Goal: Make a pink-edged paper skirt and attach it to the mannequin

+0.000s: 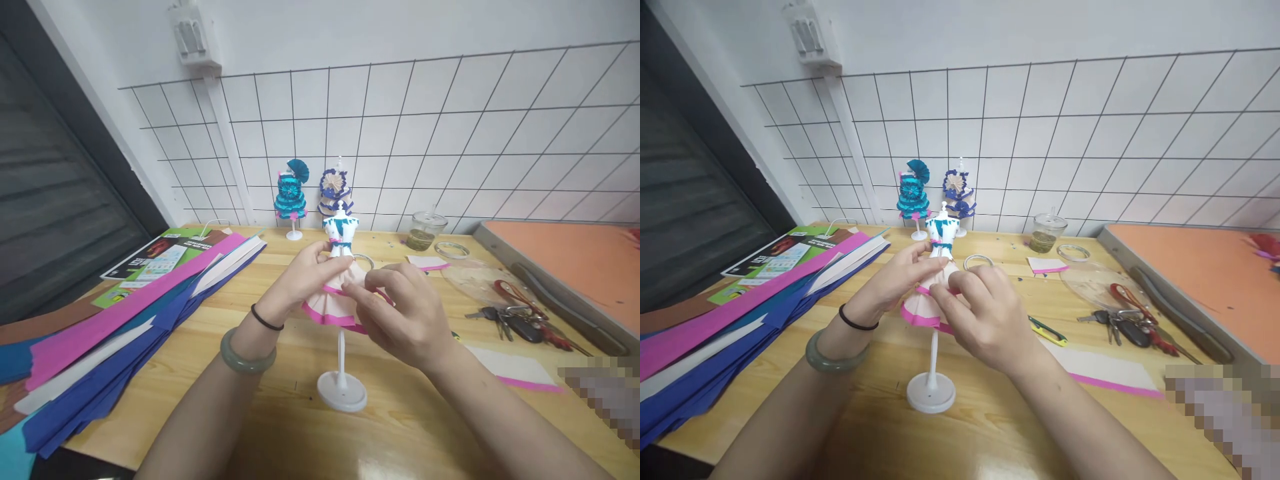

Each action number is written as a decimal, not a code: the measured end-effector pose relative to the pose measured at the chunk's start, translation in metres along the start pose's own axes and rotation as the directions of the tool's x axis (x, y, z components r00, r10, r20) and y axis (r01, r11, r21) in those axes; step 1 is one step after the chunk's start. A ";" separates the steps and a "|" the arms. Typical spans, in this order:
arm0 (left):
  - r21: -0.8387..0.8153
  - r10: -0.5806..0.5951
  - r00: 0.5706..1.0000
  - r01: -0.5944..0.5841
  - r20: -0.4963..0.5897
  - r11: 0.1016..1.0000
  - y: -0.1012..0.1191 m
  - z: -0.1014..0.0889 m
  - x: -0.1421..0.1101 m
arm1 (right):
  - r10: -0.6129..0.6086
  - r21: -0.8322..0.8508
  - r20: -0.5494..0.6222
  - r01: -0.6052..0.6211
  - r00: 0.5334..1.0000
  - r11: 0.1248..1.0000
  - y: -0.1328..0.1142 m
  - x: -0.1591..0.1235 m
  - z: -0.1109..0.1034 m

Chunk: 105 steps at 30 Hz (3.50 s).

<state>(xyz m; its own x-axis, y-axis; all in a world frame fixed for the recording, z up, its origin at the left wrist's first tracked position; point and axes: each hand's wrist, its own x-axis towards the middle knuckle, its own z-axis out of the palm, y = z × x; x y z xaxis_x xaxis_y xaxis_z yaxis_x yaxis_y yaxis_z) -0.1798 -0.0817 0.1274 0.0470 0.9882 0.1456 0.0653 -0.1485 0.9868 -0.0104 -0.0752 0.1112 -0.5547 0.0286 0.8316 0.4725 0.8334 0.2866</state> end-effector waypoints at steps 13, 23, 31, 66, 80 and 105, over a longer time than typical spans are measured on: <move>-0.032 -0.021 1.000 0.021 -0.003 0.999 0.005 0.003 -0.004 | -0.099 0.090 -0.014 0.099 0.995 0.991 -0.001 -0.002 0.000; -0.043 -0.026 1.000 0.026 0.010 0.999 0.006 0.002 -0.004 | -0.058 0.256 -0.024 0.062 0.998 0.965 -0.003 -0.009 0.003; 0.052 0.068 0.986 -0.076 0.152 0.996 0.008 -0.008 -0.005 | 0.535 0.526 0.181 -0.541 0.825 0.657 0.014 0.002 -0.001; 0.201 0.057 0.957 -0.118 0.283 0.973 0.007 -0.024 0.001 | 0.423 0.493 0.646 -0.770 0.636 0.405 0.020 0.003 -0.009; 0.239 0.116 0.936 -0.202 0.332 0.950 0.001 -0.018 0.002 | 0.505 0.388 0.606 -0.782 0.615 0.487 0.018 -0.001 0.002; 0.083 0.043 0.940 -0.075 0.338 0.994 -0.006 -0.019 0.005 | 0.424 0.404 0.542 -0.668 0.725 0.625 0.017 0.002 -0.006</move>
<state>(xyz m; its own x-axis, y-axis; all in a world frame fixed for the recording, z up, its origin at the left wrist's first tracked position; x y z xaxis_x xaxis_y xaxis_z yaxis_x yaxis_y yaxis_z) -0.1990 -0.0753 0.1239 0.3842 0.9101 0.1550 0.1444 -0.2251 0.9636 0.0003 -0.0648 0.1208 -0.5732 0.6735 0.4667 0.3892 0.7250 -0.5683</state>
